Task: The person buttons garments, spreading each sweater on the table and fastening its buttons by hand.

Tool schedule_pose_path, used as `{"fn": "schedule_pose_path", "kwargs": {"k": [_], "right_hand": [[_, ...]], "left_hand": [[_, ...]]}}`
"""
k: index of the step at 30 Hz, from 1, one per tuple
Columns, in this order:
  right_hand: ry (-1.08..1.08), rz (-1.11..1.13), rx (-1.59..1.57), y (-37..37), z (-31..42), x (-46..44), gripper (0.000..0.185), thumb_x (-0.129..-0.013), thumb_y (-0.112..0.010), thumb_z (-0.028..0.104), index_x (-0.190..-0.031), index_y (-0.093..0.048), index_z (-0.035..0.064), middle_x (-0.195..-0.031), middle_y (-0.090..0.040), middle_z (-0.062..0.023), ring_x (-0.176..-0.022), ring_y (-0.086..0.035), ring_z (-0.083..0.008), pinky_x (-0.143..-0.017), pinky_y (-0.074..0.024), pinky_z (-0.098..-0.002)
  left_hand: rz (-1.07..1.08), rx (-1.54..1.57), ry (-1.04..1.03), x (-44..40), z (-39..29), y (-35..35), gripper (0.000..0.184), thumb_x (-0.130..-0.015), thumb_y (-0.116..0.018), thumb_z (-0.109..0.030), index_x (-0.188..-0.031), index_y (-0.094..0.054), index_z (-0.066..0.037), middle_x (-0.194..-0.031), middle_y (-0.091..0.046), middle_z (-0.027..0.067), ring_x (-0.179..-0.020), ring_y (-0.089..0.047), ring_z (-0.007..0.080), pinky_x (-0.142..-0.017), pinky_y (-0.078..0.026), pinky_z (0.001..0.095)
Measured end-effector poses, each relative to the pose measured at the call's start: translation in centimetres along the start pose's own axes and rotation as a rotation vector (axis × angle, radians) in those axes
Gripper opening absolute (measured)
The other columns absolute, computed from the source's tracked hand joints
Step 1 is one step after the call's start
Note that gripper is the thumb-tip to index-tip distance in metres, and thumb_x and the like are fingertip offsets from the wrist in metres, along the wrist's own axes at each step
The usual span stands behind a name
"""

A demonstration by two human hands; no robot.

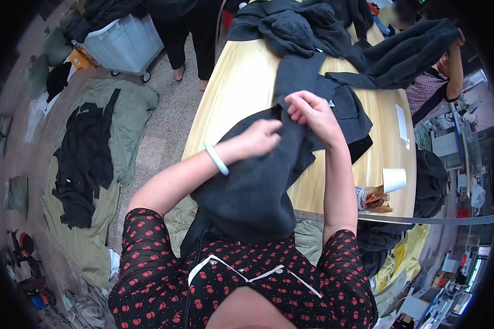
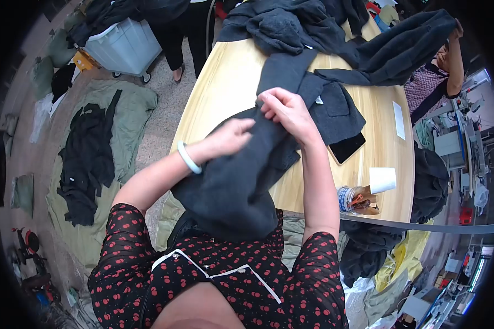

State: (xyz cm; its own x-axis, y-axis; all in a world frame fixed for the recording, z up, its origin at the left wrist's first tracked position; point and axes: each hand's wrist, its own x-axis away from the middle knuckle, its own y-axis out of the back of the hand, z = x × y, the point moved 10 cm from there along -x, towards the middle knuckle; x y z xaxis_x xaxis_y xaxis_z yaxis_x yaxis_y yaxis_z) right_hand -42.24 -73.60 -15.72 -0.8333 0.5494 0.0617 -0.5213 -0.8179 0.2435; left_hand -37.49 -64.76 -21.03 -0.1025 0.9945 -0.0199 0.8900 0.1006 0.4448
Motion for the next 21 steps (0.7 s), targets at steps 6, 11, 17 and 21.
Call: {"fn": "schedule_pose_path", "kwargs": {"k": [6, 11, 17, 21], "right_hand": [[0.400, -0.378, 0.536, -0.9, 6.5, 6.8, 0.036, -0.077, -0.069, 0.022, -0.105, -0.058, 0.0006, -0.089, -0.059, -0.0140, -0.080, -0.059, -0.0258, -0.072, -0.0479, -0.0341], [0.290, -0.427, 0.510, -2.3, 0.3, 11.7, 0.100, -0.072, -0.075, 0.021, -0.145, -0.009, 0.0049, -0.120, -0.050, -0.0254, -0.113, -0.050, -0.0380, -0.093, -0.0427, -0.0399], [0.151, -0.375, -0.244, 3.2, 2.2, 13.2, 0.031, -0.082, -0.055, -0.003, -0.114, -0.053, -0.0026, -0.102, -0.061, -0.0042, -0.090, -0.056, -0.0096, -0.080, -0.0459, -0.0234], [0.494, -0.488, -0.102, 6.4, 11.8, 18.0, 0.052, -0.065, -0.058, -0.008, -0.117, -0.053, -0.0063, -0.107, -0.061, -0.0113, -0.098, -0.058, -0.0209, -0.091, -0.0425, -0.0321]], "left_hand": [[-0.167, 0.237, -0.023, 0.3, -1.0, 0.9, 0.020, -0.088, -0.052, -0.013, -0.099, -0.054, 0.004, -0.094, -0.062, 0.0116, -0.083, -0.057, 0.0135, -0.075, -0.047, 0.0271], [-0.076, 0.379, -0.103, -0.4, -5.7, -0.8, 0.018, -0.088, -0.053, -0.010, -0.098, -0.054, 0.005, -0.088, -0.060, 0.0050, -0.082, -0.051, 0.0070, -0.071, -0.046, 0.0244], [-0.279, 0.168, -0.206, -2.0, -8.8, 1.2, 0.046, -0.083, -0.061, -0.010, -0.124, -0.042, -0.003, -0.095, -0.055, 0.0114, -0.082, -0.057, 0.0190, -0.075, -0.046, 0.0291], [-0.475, -0.174, -0.709, -2.2, -19.1, 3.9, 0.064, -0.068, -0.059, 0.006, -0.128, -0.044, -0.009, -0.118, -0.046, 0.0187, -0.110, -0.048, 0.0369, -0.094, -0.043, 0.0382]]}}
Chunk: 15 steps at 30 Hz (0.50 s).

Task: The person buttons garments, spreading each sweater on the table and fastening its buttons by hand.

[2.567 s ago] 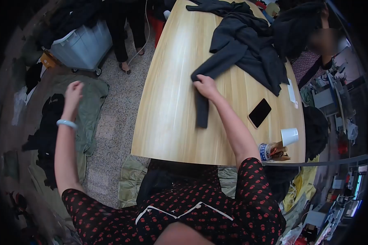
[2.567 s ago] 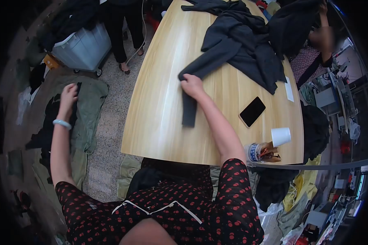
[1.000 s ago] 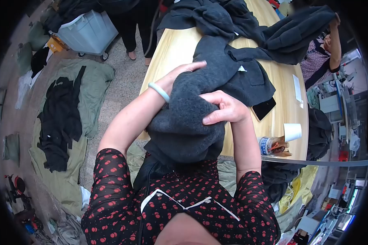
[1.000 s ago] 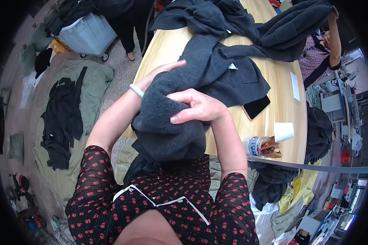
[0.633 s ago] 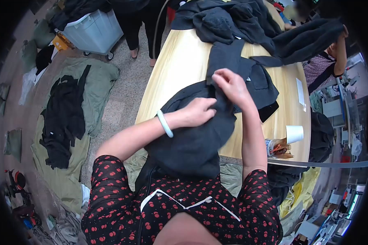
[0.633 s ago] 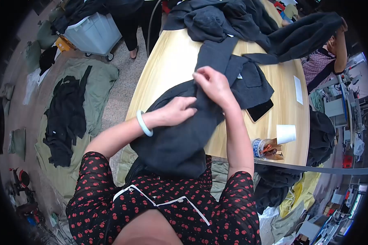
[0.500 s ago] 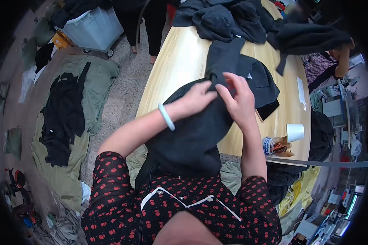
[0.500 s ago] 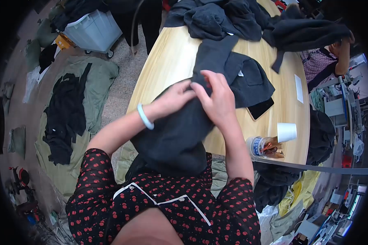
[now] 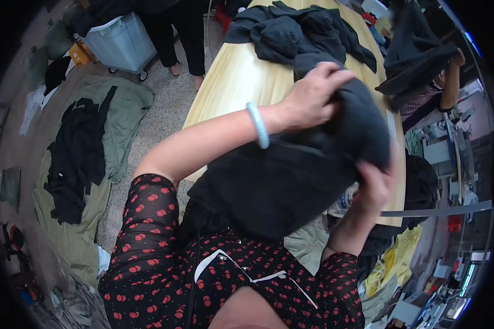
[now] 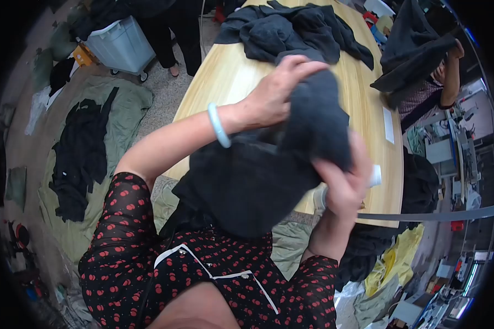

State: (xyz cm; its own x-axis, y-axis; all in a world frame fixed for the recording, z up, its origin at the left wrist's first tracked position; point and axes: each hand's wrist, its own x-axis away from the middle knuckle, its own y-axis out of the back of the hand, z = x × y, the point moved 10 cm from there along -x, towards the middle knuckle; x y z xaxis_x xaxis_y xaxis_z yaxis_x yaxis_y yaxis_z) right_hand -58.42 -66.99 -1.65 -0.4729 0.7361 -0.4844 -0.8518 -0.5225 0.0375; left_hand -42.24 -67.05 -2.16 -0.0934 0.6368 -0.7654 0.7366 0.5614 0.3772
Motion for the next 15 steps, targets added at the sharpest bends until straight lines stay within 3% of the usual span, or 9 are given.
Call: {"fn": "schedule_pose_path", "kwargs": {"k": [2, 4, 7, 9, 10, 11, 13, 14, 15], "right_hand": [[0.192, -0.095, -0.344, 2.2, 2.8, 0.3, 0.062, -0.057, -0.057, 0.004, -0.117, -0.051, -0.0114, -0.115, -0.057, -0.0231, -0.110, -0.055, -0.0325, -0.100, -0.0382, -0.0401], [0.255, -0.045, -0.076, 3.9, 3.0, 0.5, 0.063, -0.062, -0.057, 0.007, -0.121, -0.047, -0.0124, -0.120, -0.054, -0.0241, -0.114, -0.053, -0.0328, -0.102, -0.0362, -0.0405], [0.225, 0.062, -0.217, 2.8, 1.6, -0.5, 0.058, -0.067, -0.054, 0.001, -0.124, -0.046, -0.0104, -0.119, -0.055, -0.0163, -0.108, -0.054, -0.0249, -0.099, -0.0358, -0.0342], [0.160, 0.015, -0.258, 2.6, 1.6, -1.9, 0.053, -0.070, -0.053, -0.002, -0.123, -0.047, -0.0084, -0.116, -0.056, -0.0120, -0.105, -0.054, -0.0194, -0.097, -0.0354, -0.0295], [0.132, -0.020, -0.307, 2.7, 1.9, -2.7, 0.050, -0.072, -0.053, -0.002, -0.121, -0.048, -0.0076, -0.114, -0.056, -0.0113, -0.105, -0.053, -0.0181, -0.096, -0.0356, -0.0283], [0.102, -0.056, -0.358, 2.8, 1.9, -3.5, 0.047, -0.073, -0.053, -0.003, -0.120, -0.049, -0.0069, -0.113, -0.057, -0.0105, -0.104, -0.053, -0.0169, -0.095, -0.0357, -0.0272], [0.179, -0.086, -0.134, 0.2, 2.9, -5.1, 0.029, -0.085, -0.057, 0.004, -0.114, -0.054, -0.0021, -0.108, -0.057, -0.0065, -0.099, -0.053, -0.0127, -0.088, -0.0405, -0.0268], [0.247, -0.119, 0.092, -0.3, 3.0, -6.4, 0.027, -0.086, -0.058, 0.007, -0.112, -0.056, -0.0006, -0.106, -0.058, -0.0070, -0.096, -0.054, -0.0139, -0.087, -0.0416, -0.0272], [0.309, -0.150, 0.320, -0.9, 2.7, -7.7, 0.025, -0.086, -0.059, 0.009, -0.109, -0.058, 0.0010, -0.104, -0.059, -0.0076, -0.094, -0.056, -0.0151, -0.085, -0.0427, -0.0276]], "left_hand": [[-0.030, 0.011, -0.153, -2.6, -3.5, 0.5, 0.058, -0.065, -0.061, 0.003, -0.121, -0.051, -0.010, -0.116, -0.047, 0.0176, -0.111, -0.047, 0.0366, -0.094, -0.042, 0.0393], [-0.025, -0.044, -0.283, -3.9, -6.5, 0.8, 0.044, -0.069, -0.064, -0.002, -0.112, -0.057, -0.008, -0.107, -0.054, 0.0165, -0.106, -0.053, 0.0309, -0.091, -0.043, 0.0360], [0.253, 0.294, 0.015, -5.1, -3.8, -1.0, 0.027, -0.073, -0.064, -0.011, -0.100, -0.061, -0.006, -0.094, -0.062, 0.0183, -0.089, -0.059, 0.0352, -0.078, -0.048, 0.0399], [0.094, 0.323, -0.014, -5.8, -3.2, 1.9, 0.023, -0.077, -0.064, -0.015, -0.093, -0.061, 0.001, -0.081, -0.064, 0.0161, -0.077, -0.064, 0.0250, -0.070, -0.047, 0.0356], [0.142, 0.272, 0.159, -6.0, -2.4, 3.3, 0.015, -0.082, -0.057, -0.004, -0.096, -0.059, 0.000, -0.086, -0.062, 0.0040, -0.081, -0.055, 0.0082, -0.074, -0.046, 0.0260], [0.094, 0.206, 0.210, -6.1, -2.2, 5.6, 0.015, -0.083, -0.055, -0.004, -0.097, -0.059, -0.001, -0.090, -0.062, 0.0027, -0.085, -0.054, 0.0064, -0.076, -0.044, 0.0230], [-0.173, 0.392, 0.284, -5.2, -1.7, 11.1, 0.016, -0.085, -0.052, -0.001, -0.100, -0.059, 0.000, -0.092, -0.061, 0.0035, -0.086, -0.057, 0.0086, -0.079, -0.046, 0.0219], [-0.338, 0.523, 0.235, -4.9, -1.9, 13.1, 0.018, -0.085, -0.058, -0.011, -0.098, -0.061, 0.002, -0.086, -0.062, 0.0046, -0.077, -0.056, 0.0104, -0.071, -0.046, 0.0237], [-0.304, 0.394, 0.269, -5.0, -1.8, 13.8, 0.022, -0.091, -0.041, -0.012, -0.099, -0.057, 0.001, -0.094, -0.062, 0.0117, -0.090, -0.058, 0.0230, -0.078, -0.047, 0.0265]]}}
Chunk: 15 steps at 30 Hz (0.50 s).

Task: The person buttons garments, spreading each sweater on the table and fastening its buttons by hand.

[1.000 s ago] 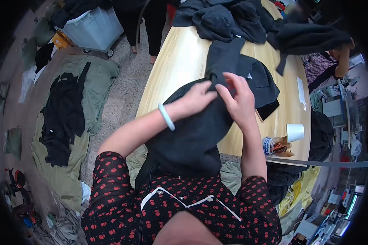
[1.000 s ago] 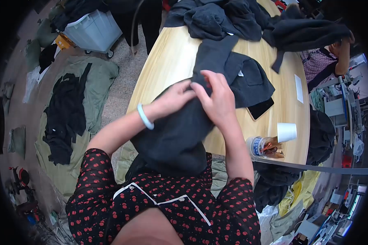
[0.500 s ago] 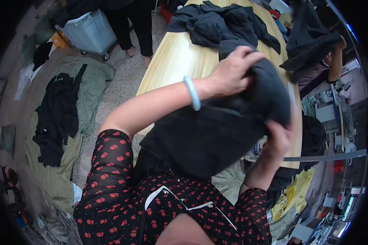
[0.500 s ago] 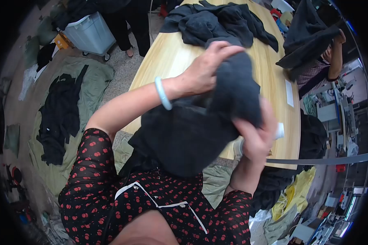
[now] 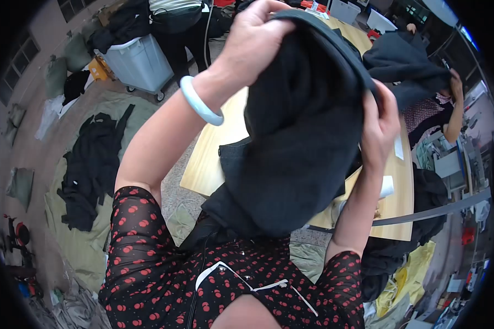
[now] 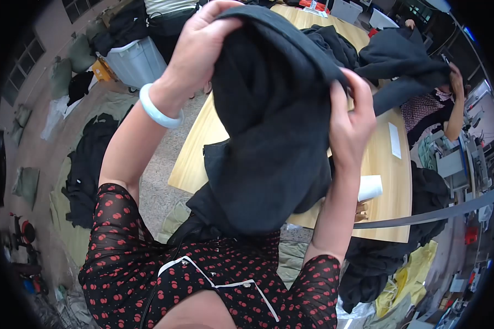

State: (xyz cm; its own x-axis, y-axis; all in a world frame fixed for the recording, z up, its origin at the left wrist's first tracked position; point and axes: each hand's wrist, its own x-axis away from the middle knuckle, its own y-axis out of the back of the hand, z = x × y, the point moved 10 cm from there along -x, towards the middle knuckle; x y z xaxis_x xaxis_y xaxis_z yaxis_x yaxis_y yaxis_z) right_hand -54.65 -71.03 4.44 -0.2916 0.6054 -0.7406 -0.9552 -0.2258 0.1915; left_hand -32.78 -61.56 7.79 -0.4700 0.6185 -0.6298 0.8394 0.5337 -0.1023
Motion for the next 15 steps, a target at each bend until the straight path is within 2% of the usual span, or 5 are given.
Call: {"fn": "schedule_pose_path", "kwargs": {"k": [2, 5, 8, 12, 15], "right_hand": [[0.284, -0.017, 0.422, -2.1, -0.3, -0.7, 0.021, -0.085, -0.060, 0.011, -0.104, -0.060, 0.0025, -0.098, -0.060, -0.0113, -0.091, -0.059, -0.0203, -0.084, -0.0439, -0.0288], [-0.155, 0.223, 0.049, -6.0, -5.2, 3.4, 0.033, -0.081, -0.066, 0.021, -0.106, -0.059, 0.0021, -0.099, -0.060, -0.0141, -0.080, -0.061, -0.0240, -0.072, -0.0484, -0.0332], [-0.144, 0.674, 0.385, -12.2, -6.3, 11.3, 0.065, -0.078, -0.068, 0.035, -0.129, -0.043, 0.0020, -0.109, -0.056, -0.0206, -0.101, -0.056, -0.0343, -0.087, -0.0455, -0.0411], [-0.156, 0.775, 0.589, -13.2, -12.0, 17.3, 0.064, -0.079, -0.064, 0.027, -0.131, -0.038, 0.0003, -0.108, -0.056, -0.0203, -0.103, -0.054, -0.0365, -0.088, -0.0450, -0.0415], [-0.211, 0.783, 0.569, -12.5, -13.8, 17.3, 0.044, -0.079, -0.061, 0.020, -0.117, -0.050, -0.0007, -0.099, -0.060, -0.0198, -0.095, -0.058, -0.0346, -0.082, -0.0479, -0.0428]], "left_hand": [[-0.019, -0.207, 0.055, 0.4, 1.1, 3.2, 0.023, -0.083, -0.053, 0.000, -0.106, -0.059, 0.001, -0.096, -0.062, 0.0045, -0.089, -0.058, 0.0100, -0.082, -0.046, 0.0235], [0.091, -0.310, 0.440, 2.9, 8.5, 6.0, 0.035, -0.078, -0.059, -0.003, -0.112, -0.059, 0.002, -0.102, -0.062, 0.0060, -0.092, -0.058, 0.0118, -0.085, -0.045, 0.0241], [0.313, -0.463, 0.632, 6.7, 13.2, 7.6, 0.033, -0.076, -0.063, -0.005, -0.108, -0.060, 0.004, -0.095, -0.063, 0.0065, -0.089, -0.058, 0.0118, -0.083, -0.046, 0.0239], [0.451, -0.736, 0.706, 9.9, 16.2, 9.2, 0.050, -0.074, -0.071, -0.028, -0.107, -0.059, 0.009, -0.094, -0.065, 0.0148, -0.085, -0.063, 0.0216, -0.081, -0.049, 0.0305], [0.527, -0.908, 0.759, 10.8, 17.7, 9.7, 0.047, -0.079, -0.068, -0.028, -0.113, -0.058, 0.005, -0.098, -0.065, 0.0137, -0.088, -0.062, 0.0216, -0.084, -0.047, 0.0322]]}}
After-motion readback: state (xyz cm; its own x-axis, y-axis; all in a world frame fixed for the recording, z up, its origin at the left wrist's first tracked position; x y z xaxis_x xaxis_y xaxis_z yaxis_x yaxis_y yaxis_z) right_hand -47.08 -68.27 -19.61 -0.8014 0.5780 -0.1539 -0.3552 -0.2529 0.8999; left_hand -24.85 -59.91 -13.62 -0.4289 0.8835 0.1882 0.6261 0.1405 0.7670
